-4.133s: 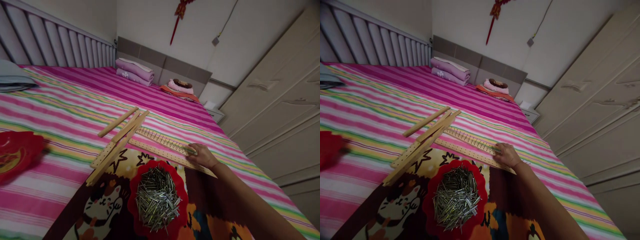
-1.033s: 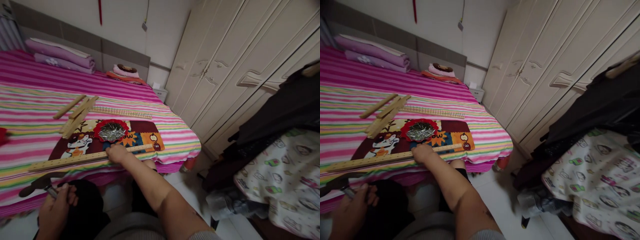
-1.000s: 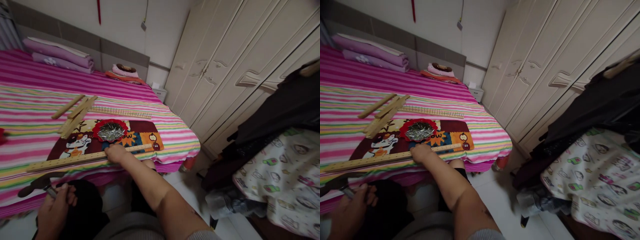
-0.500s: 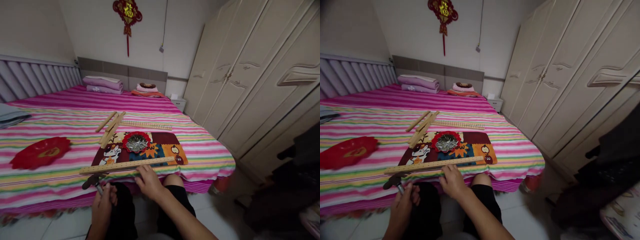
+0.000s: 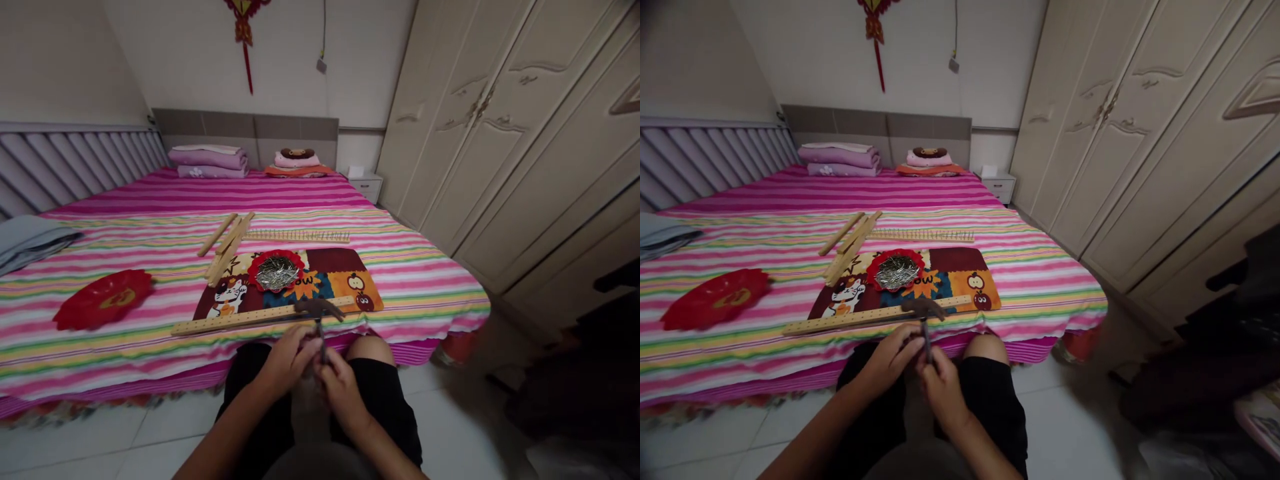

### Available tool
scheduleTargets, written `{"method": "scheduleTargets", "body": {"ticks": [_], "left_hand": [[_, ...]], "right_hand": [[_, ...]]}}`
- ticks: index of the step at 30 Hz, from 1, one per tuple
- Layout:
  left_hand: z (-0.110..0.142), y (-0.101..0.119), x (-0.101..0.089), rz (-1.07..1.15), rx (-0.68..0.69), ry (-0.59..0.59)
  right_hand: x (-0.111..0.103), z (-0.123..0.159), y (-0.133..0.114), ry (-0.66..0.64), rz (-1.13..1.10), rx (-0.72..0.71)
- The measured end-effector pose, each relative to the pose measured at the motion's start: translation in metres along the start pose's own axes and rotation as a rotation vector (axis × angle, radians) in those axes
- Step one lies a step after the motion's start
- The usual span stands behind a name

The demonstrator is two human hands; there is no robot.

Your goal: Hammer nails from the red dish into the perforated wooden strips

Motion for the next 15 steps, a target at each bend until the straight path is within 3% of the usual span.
{"method": "scheduleTargets", "body": {"ticks": [4, 7, 11, 15], "left_hand": [[-0.052, -0.022, 0.002, -0.261, -0.099, 0.092], [-0.086, -0.036, 0.019, -0.426, -0.216, 0.108], [-0.103, -0.041, 0.046, -0.526, -0.287, 0.073], [-0.103, -0.043, 0.058, -0.612, -0.263, 0.119]], "right_hand": [[-0.061, 0.008, 0.02, 0.288, -0.126, 0.097], [-0.095, 0.017, 0.028, 0.45, -0.18, 0.108], [-0.116, 0.028, 0.025, 0.556, -0.26, 0.135], [-0.127, 0.031, 0.02, 0.544, -0.335, 0.179]]}}
Point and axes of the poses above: each hand's wrist, its own z-axis away from the middle knuckle, its own x-axis out of the palm, y = z × x, the point moved 2 cm from there along -z, towards the middle knuckle, and after that the axes turned 11 degrees about -y, right-handed, at the moved point
